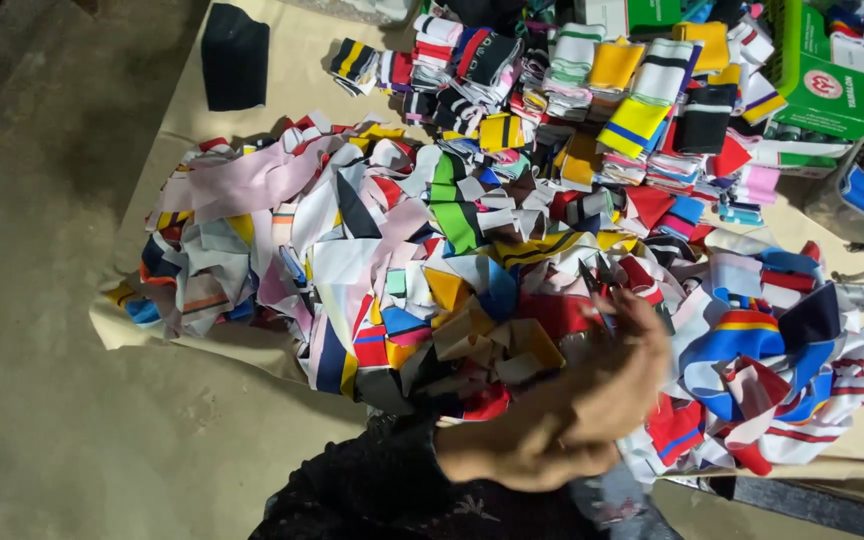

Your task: Sorting and organizing various colored fabric scraps into categorized piles on a work table.

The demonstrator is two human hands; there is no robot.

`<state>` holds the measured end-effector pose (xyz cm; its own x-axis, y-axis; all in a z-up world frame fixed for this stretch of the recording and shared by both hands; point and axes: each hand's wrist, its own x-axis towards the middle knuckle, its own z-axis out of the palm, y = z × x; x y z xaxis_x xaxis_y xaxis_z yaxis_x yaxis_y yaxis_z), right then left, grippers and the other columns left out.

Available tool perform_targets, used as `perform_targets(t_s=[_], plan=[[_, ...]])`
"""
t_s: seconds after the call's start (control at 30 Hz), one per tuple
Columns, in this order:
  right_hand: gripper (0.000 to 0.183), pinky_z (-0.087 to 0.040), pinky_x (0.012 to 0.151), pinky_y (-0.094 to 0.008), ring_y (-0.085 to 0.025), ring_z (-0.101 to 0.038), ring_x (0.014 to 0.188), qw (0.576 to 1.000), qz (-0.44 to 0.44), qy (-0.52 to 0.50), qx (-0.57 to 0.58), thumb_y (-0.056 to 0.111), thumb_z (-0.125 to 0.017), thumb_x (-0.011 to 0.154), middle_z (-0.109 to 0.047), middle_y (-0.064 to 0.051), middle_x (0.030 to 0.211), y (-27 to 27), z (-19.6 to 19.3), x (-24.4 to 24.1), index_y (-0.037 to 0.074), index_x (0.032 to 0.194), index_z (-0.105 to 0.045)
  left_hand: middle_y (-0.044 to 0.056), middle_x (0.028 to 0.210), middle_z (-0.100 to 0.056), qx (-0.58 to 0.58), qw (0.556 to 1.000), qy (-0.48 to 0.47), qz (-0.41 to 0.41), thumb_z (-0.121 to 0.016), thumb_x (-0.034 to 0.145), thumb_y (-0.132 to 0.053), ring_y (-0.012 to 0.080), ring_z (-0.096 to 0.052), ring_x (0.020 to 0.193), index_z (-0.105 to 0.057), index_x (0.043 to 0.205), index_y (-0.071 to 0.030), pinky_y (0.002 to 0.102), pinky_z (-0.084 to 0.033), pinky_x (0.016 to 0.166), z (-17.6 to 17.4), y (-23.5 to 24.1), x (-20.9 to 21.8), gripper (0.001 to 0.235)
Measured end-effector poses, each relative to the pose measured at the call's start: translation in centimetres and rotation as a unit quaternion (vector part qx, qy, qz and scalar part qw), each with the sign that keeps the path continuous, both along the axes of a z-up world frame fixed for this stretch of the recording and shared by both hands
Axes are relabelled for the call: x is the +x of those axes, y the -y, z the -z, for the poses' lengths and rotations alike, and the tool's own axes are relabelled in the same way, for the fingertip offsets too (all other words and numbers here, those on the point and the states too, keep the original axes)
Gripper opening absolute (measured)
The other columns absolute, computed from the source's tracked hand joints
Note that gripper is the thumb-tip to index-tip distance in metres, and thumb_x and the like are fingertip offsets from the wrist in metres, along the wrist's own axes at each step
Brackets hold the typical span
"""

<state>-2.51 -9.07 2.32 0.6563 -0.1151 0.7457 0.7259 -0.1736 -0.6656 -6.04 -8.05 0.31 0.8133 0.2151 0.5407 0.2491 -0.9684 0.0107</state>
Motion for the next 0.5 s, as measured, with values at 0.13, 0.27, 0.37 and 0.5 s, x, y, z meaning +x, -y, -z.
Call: perform_targets(t_s=[0.13,0.27,0.37,0.5], plan=[[0.032,-0.042,0.05,-0.025,-0.012,-0.046,0.057,0.948,-0.188,-0.178,0.187,0.027,-0.036,0.114,-0.047,-0.003,0.07,6.3,5.8,5.2,0.002,0.109,-0.055,0.018,0.176,-0.006,-0.604,0.619,-0.012,0.502,-0.034,0.114,-0.054,0.0365,-0.006,0.169,-0.007,0.167,-0.021,0.055,-0.014,0.142,-1.7,-2.1,-2.2,0.068],[0.027,-0.028,0.042,-0.024,-0.009,-0.035,0.042,0.94,-0.187,-0.206,0.196,0.03,-0.038,0.116,-0.041,-0.002,0.055,7.6,4.0,5.9,0.009,0.111,-0.056,0.01,0.127,-0.069,-0.738,0.531,0.076,0.409,-0.043,0.114,-0.025,0.0361,-0.059,0.145,-0.068,0.112,-0.009,0.046,-0.049,0.128,-0.1,-1.0,-2.3,0.03],[0.018,-0.009,0.04,-0.024,-0.004,-0.015,0.043,0.8,-0.202,-0.408,0.39,0.045,-0.061,0.098,-0.018,0.01,0.055,6.2,-1.9,5.7,0.029,0.094,-0.068,0.012,0.093,-0.066,-0.775,0.54,0.24,0.224,-0.039,0.11,-0.032,0.0221,-0.066,0.083,-0.057,0.105,-0.007,0.037,-0.058,0.083,0.9,-0.3,-1.3,0.032],[0.018,-0.031,0.041,-0.018,-0.005,-0.041,0.045,0.565,-0.406,-0.507,0.509,0.017,-0.057,0.101,-0.055,0.003,0.062,5.8,-1.8,4.5,0.008,0.095,-0.071,0.011,0.124,-0.065,-0.929,0.241,0.221,0.175,-0.058,0.103,-0.026,0.023,-0.059,0.123,-0.061,0.114,-0.007,0.04,-0.051,0.108,3.7,0.2,-0.2,0.022]])
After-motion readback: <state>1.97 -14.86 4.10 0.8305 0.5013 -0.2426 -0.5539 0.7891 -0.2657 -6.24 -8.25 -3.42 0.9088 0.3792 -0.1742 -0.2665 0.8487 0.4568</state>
